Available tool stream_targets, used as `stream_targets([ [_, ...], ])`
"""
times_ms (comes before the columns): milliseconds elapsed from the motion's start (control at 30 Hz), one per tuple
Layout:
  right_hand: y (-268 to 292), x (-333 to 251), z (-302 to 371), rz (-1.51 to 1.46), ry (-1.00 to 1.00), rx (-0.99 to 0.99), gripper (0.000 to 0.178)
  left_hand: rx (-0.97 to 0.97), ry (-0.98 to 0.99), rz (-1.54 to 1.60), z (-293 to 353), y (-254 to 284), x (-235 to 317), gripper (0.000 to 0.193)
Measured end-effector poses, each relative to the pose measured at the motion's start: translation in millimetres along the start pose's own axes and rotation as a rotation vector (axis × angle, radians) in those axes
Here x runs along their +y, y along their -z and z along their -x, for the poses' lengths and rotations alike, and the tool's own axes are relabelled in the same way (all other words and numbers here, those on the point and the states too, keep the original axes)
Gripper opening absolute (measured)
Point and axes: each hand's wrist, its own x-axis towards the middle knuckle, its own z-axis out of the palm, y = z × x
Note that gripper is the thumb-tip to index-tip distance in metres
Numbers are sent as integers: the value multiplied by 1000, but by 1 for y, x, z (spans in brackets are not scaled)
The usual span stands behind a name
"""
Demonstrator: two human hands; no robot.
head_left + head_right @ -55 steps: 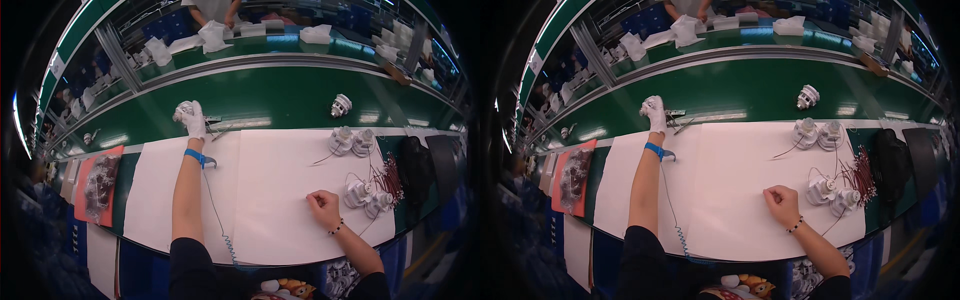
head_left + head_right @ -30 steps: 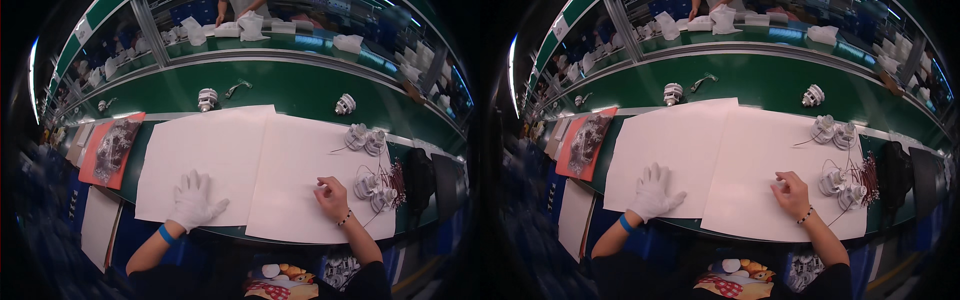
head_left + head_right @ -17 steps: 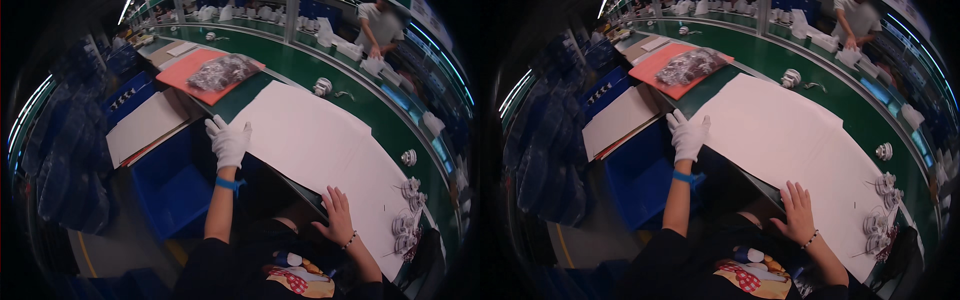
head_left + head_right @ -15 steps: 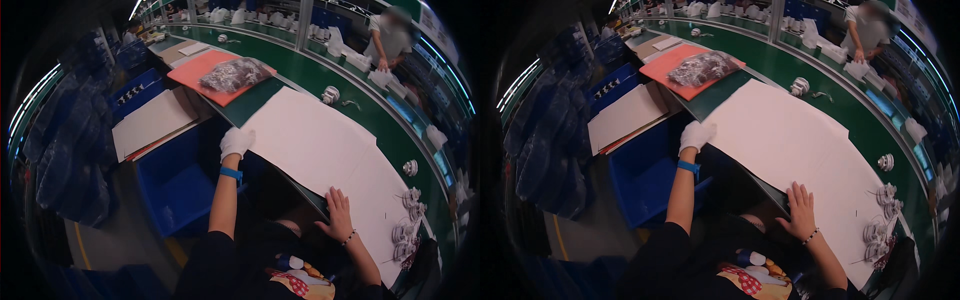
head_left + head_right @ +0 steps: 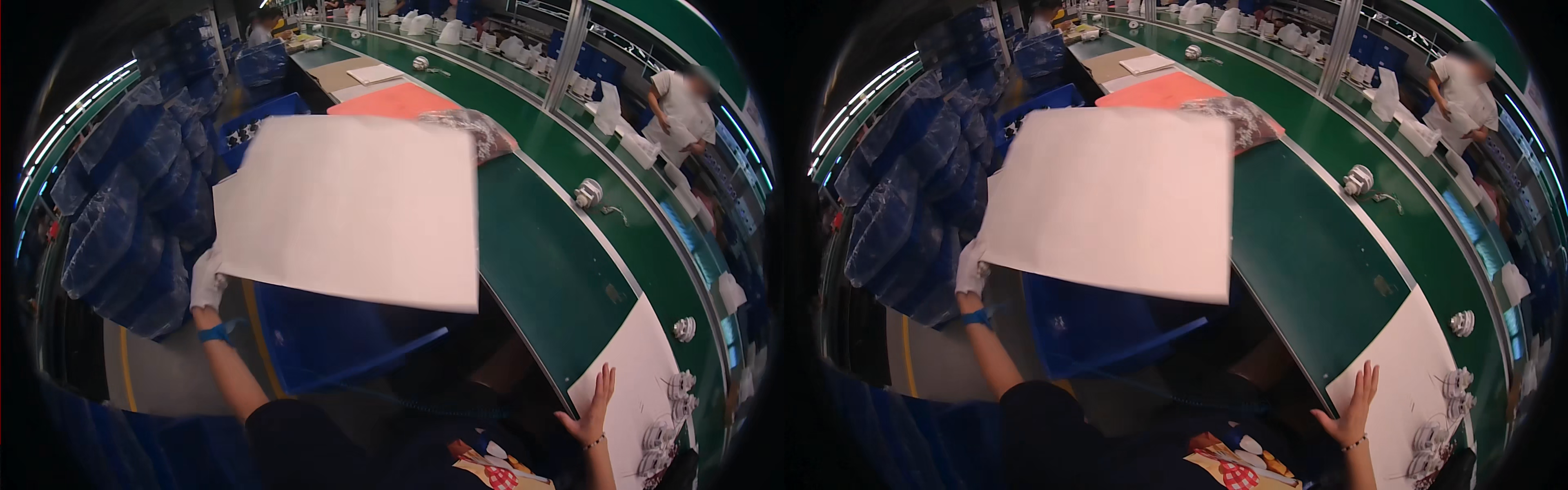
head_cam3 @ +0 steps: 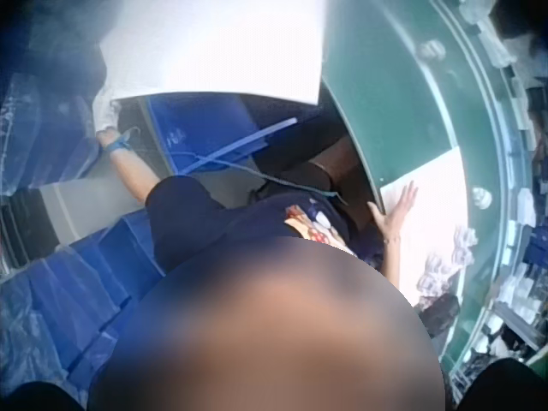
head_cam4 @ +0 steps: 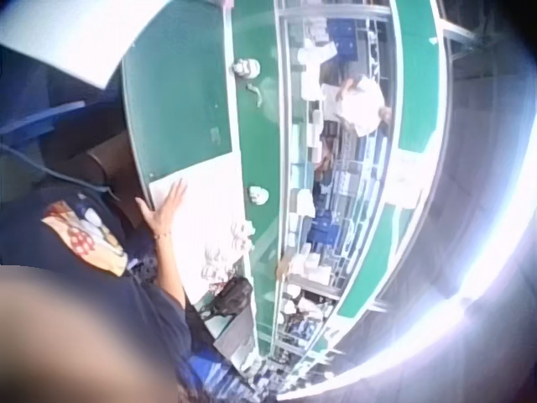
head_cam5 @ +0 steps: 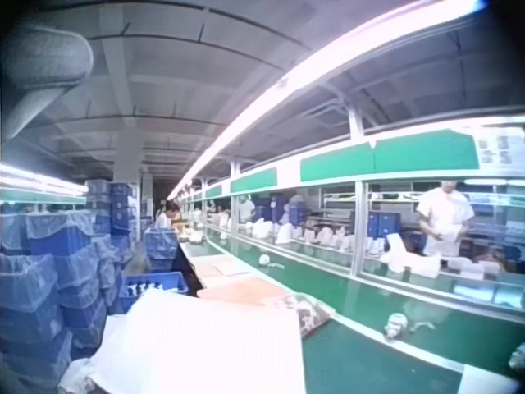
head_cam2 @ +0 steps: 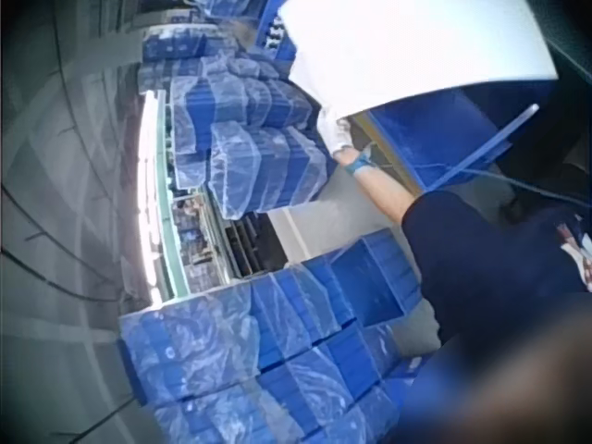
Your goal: The person assembles small electronic components on a factory assembly line. They pick up white circular plastic parts and green circuit boards, then connect red and black wires to the components by hand. The person handles the parts one at a time, placing the assembled units on the table.
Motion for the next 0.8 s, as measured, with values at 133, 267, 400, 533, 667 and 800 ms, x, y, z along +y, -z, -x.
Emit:
stream_targets([
  [133, -1, -11, -17, -12, 10, -68, 103, 394, 75, 214, -52, 53, -56, 18],
  [267, -6, -28, -51, -4, 9, -47, 97, 465, 65, 285, -130, 34, -87, 13],
  [400, -12, -43, -84, -84, 93, -63, 90, 344, 19, 270, -226, 26, -150, 17],
  [533, -3, -45, -80, -105, 86, -178, 78, 306, -374, -354, -176, -128, -106, 19],
  [667, 8, -33, -53, -38, 79, -115, 74, -146, -591, -378, -63, -280, -70, 21],
  [800, 61, 34, -71, 391, -19, 172, 53, -641, -708, -362, 25, -375, -40, 24],
])
